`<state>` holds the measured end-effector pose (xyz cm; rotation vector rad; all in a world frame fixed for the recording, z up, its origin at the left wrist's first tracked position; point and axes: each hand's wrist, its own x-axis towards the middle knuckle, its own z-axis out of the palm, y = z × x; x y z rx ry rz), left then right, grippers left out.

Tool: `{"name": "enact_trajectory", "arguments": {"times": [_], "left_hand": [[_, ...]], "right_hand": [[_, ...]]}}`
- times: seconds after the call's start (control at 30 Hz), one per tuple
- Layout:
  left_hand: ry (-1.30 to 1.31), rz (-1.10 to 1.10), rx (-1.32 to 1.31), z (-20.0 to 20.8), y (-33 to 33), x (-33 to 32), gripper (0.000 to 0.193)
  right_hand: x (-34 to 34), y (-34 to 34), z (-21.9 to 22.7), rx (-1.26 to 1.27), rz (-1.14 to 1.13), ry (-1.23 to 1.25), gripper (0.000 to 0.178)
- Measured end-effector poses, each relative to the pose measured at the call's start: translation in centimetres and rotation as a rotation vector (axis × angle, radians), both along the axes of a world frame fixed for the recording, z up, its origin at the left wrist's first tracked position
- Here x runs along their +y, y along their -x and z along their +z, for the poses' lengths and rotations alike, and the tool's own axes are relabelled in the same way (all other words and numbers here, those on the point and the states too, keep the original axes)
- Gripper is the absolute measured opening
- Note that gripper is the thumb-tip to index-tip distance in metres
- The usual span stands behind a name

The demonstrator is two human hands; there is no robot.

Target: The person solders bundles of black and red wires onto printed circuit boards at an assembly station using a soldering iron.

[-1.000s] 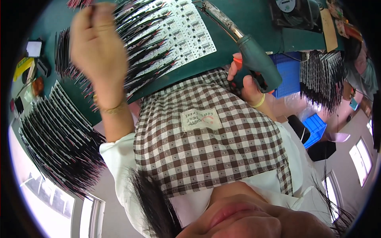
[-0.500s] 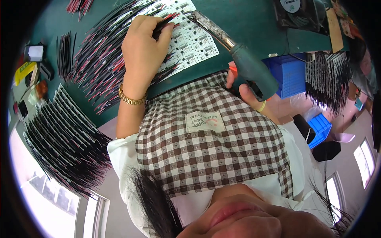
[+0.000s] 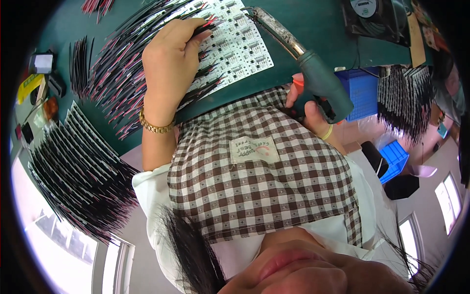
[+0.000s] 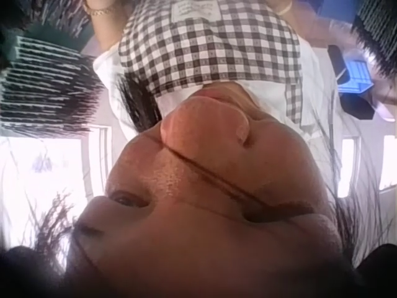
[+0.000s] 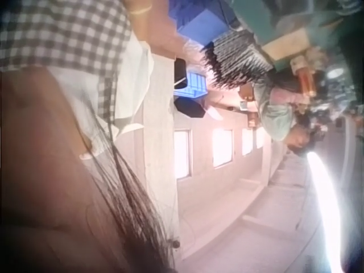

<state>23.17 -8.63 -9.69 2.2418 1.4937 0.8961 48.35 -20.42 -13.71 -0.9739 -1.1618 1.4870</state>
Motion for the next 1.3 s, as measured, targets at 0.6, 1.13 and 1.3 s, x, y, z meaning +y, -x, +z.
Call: {"name": "enact_trajectory", "arguments": {"times": [0.6, 1.13, 1.3], "left_hand": [[0.277, 0.18, 0.039, -1.0, -0.1, -1.1, 0.017], [0.344, 0.174, 0.055, -1.4, -0.7, -0.6, 0.021], [0.366, 0.15, 0.118, -0.5, -0.7, 0.0, 0.022]], "right_hand": [[-2.3, 0.5, -1.6, -0.24, 0.131, 0.227, 0.037], [-1.0, 0.9, -1.0, -0.009, 0.117, 0.13, 0.041], [-1.0, 1.3, -0.1, 0.017, 0.01, 0.137, 0.049]]}}
